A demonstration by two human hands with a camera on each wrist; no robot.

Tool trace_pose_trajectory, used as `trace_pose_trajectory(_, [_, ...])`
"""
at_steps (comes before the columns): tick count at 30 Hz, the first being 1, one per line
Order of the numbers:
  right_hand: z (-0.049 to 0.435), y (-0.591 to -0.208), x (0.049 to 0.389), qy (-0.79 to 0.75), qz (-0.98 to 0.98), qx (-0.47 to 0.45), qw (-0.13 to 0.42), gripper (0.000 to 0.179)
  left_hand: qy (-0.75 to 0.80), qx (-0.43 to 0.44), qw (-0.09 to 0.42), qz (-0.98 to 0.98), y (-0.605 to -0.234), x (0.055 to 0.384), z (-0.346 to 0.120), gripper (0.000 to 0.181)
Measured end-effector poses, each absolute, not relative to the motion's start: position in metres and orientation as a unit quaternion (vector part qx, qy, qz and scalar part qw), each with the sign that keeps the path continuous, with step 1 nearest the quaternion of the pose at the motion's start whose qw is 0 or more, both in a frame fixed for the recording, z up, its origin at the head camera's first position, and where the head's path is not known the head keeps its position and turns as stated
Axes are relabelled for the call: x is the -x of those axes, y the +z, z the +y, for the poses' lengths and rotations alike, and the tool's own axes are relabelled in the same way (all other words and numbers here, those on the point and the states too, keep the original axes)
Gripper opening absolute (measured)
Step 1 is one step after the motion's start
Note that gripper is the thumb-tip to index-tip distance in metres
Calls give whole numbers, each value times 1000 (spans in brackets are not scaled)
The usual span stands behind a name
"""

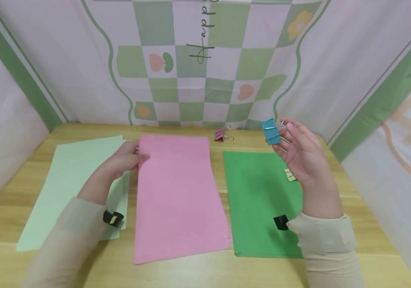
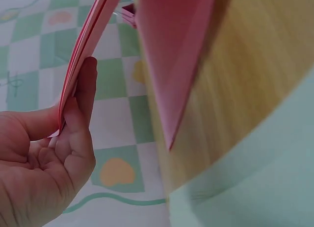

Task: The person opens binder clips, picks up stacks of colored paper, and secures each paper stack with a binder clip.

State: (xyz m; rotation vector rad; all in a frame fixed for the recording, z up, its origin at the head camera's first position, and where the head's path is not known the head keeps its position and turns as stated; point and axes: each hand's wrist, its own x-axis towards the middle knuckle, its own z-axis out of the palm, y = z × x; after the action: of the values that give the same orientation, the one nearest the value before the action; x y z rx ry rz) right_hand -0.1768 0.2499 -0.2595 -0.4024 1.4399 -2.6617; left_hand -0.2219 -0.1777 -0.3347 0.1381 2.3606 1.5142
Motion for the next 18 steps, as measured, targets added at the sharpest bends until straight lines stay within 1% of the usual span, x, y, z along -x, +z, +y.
trace_pose_trajectory(11, [250,-260,175,-875,466,122,47,18,559,-53,117,819,-327,209,-176,36])
trace_pose_trajectory(18, [248,-259,176,-866,486,113,46,21,553,-70,71,827,-311,202,-173,30])
